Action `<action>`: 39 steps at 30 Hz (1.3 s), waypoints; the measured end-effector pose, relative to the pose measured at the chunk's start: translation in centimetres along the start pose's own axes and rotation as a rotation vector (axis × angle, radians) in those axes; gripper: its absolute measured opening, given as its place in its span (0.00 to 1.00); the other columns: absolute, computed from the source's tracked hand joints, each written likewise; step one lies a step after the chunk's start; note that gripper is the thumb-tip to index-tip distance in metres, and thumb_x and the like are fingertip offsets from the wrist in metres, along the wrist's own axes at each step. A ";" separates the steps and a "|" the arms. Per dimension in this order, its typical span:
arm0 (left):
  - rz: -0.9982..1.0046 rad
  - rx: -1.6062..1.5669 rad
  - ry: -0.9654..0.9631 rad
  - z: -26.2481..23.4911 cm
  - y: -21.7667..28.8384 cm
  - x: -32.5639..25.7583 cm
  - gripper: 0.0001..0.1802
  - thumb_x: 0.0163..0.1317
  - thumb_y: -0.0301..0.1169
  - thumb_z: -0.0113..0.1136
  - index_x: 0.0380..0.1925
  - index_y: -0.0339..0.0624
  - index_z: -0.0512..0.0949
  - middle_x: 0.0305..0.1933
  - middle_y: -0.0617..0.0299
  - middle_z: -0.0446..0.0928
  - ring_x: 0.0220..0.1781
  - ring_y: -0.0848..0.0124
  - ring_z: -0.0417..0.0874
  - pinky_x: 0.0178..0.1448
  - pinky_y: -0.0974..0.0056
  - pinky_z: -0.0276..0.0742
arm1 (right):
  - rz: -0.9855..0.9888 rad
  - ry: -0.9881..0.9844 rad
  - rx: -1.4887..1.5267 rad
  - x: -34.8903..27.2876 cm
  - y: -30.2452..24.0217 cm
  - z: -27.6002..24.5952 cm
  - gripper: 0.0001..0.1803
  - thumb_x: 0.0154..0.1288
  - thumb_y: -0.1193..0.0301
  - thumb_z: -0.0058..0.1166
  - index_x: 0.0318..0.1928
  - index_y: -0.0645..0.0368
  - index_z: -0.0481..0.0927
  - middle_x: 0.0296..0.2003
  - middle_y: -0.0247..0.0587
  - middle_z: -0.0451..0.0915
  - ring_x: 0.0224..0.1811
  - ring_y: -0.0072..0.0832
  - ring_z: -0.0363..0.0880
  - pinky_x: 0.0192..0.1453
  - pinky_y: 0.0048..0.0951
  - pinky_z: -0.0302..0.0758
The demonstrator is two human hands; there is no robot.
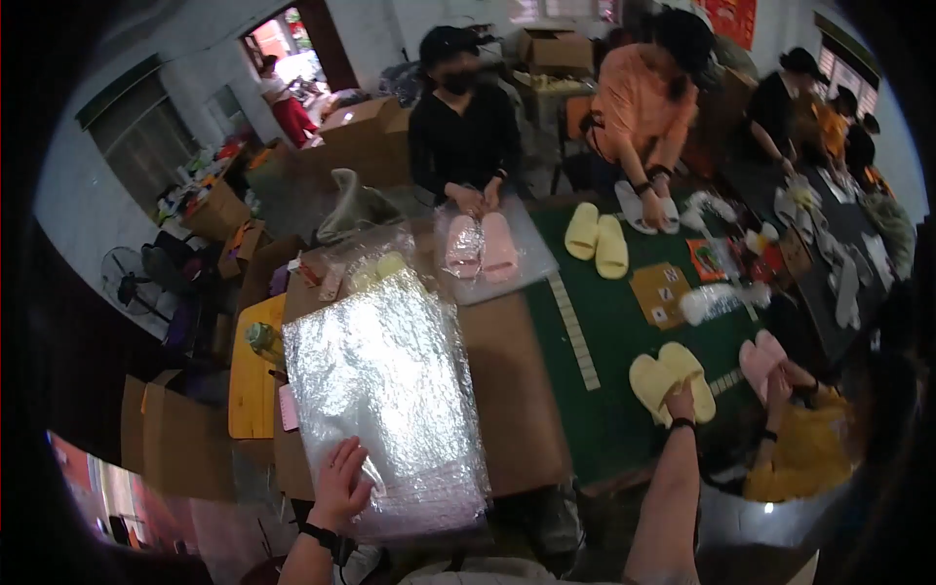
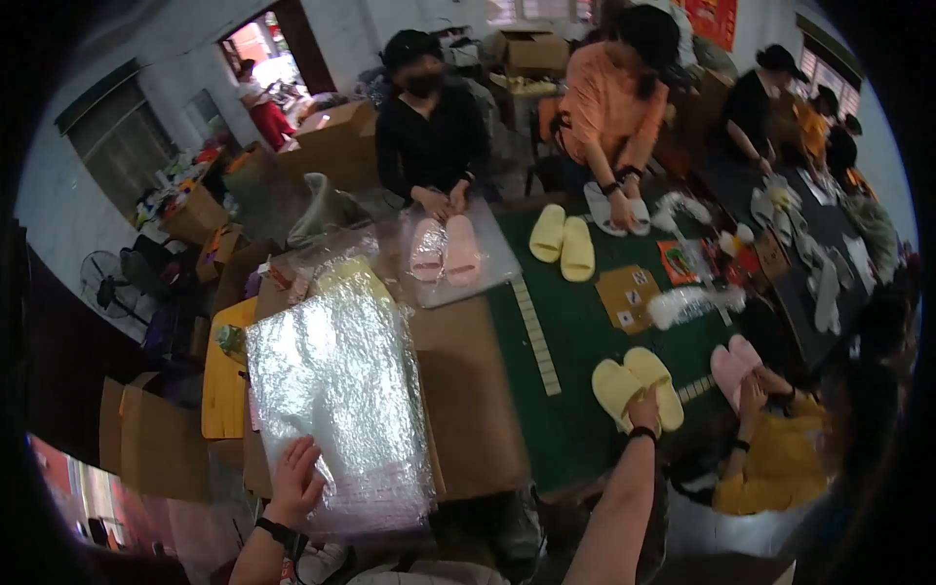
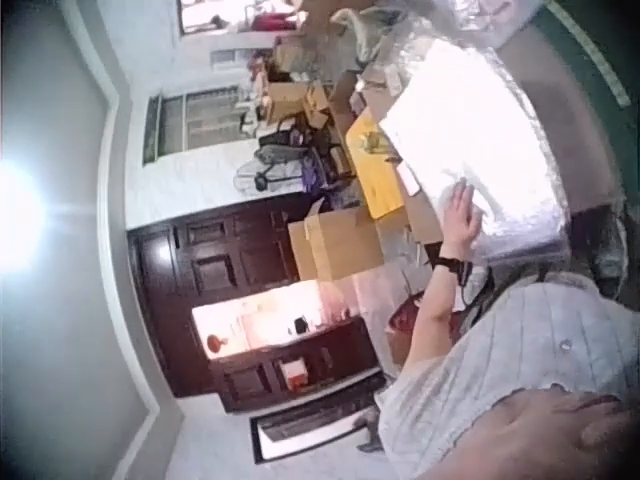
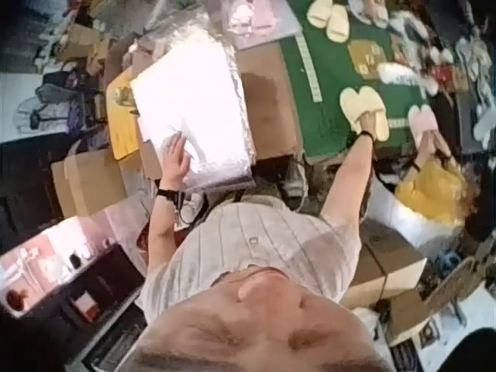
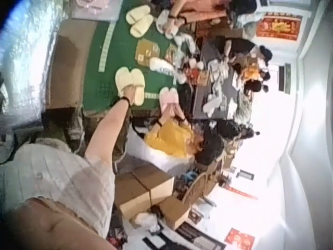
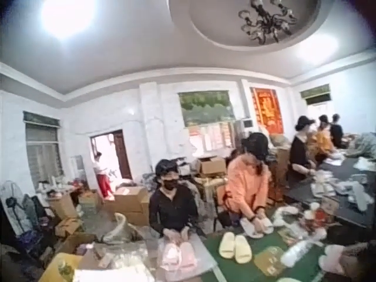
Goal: The recorder is packing various colors of plastic sandals into plastic bags in a shoe manufacturing environment.
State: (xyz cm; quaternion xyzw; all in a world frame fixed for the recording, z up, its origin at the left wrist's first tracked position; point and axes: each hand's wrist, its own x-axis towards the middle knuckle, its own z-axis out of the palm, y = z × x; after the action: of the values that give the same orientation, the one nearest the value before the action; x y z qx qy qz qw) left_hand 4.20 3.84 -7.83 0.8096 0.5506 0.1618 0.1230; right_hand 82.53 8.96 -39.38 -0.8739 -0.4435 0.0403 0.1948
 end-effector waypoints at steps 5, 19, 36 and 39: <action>-0.035 0.090 0.005 -1.5 0.5 -1.9 0.31 0.58 0.42 0.64 0.60 0.42 0.76 0.71 0.50 0.69 0.72 0.48 0.68 0.74 0.47 0.63 | 0.222 -0.223 0.214 -3.7 -8.3 -0.1 0.15 0.68 0.71 0.56 0.50 0.70 0.80 0.42 0.61 0.84 0.47 0.55 0.82 0.52 0.47 0.78; 0.080 -0.051 0.088 -0.9 -2.6 -2.3 0.34 0.62 0.49 0.64 0.64 0.42 0.73 0.72 0.49 0.69 0.72 0.48 0.67 0.74 0.47 0.63 | 0.057 0.025 0.642 -27.0 -20.9 -7.4 0.19 0.69 0.70 0.59 0.26 0.68 0.66 0.23 0.44 0.70 0.28 0.31 0.69 0.35 0.35 0.67; 0.244 -0.107 -0.051 -2.6 -4.3 -2.4 0.41 0.55 0.58 0.69 0.63 0.45 0.74 0.71 0.39 0.66 0.71 0.40 0.68 0.71 0.46 0.68 | -0.460 0.018 0.680 -37.8 -50.4 -25.0 0.05 0.58 0.79 0.64 0.31 0.66 0.80 0.24 0.40 0.78 0.25 0.24 0.77 0.29 0.28 0.72; 0.246 -0.097 -0.018 -2.6 -4.8 -2.5 0.35 0.60 0.54 0.66 0.60 0.44 0.76 0.69 0.39 0.69 0.67 0.40 0.72 0.67 0.46 0.71 | -0.426 -0.107 0.698 -40.2 -55.0 -25.9 0.09 0.57 0.75 0.68 0.32 0.65 0.80 0.25 0.46 0.78 0.23 0.31 0.76 0.28 0.33 0.71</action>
State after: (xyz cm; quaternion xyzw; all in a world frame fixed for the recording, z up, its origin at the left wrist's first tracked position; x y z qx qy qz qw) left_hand -1.76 3.28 -7.54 0.8656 0.4375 0.1950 0.1460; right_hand 22.85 -1.54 1.05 -0.6407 -0.5837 0.1927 0.4601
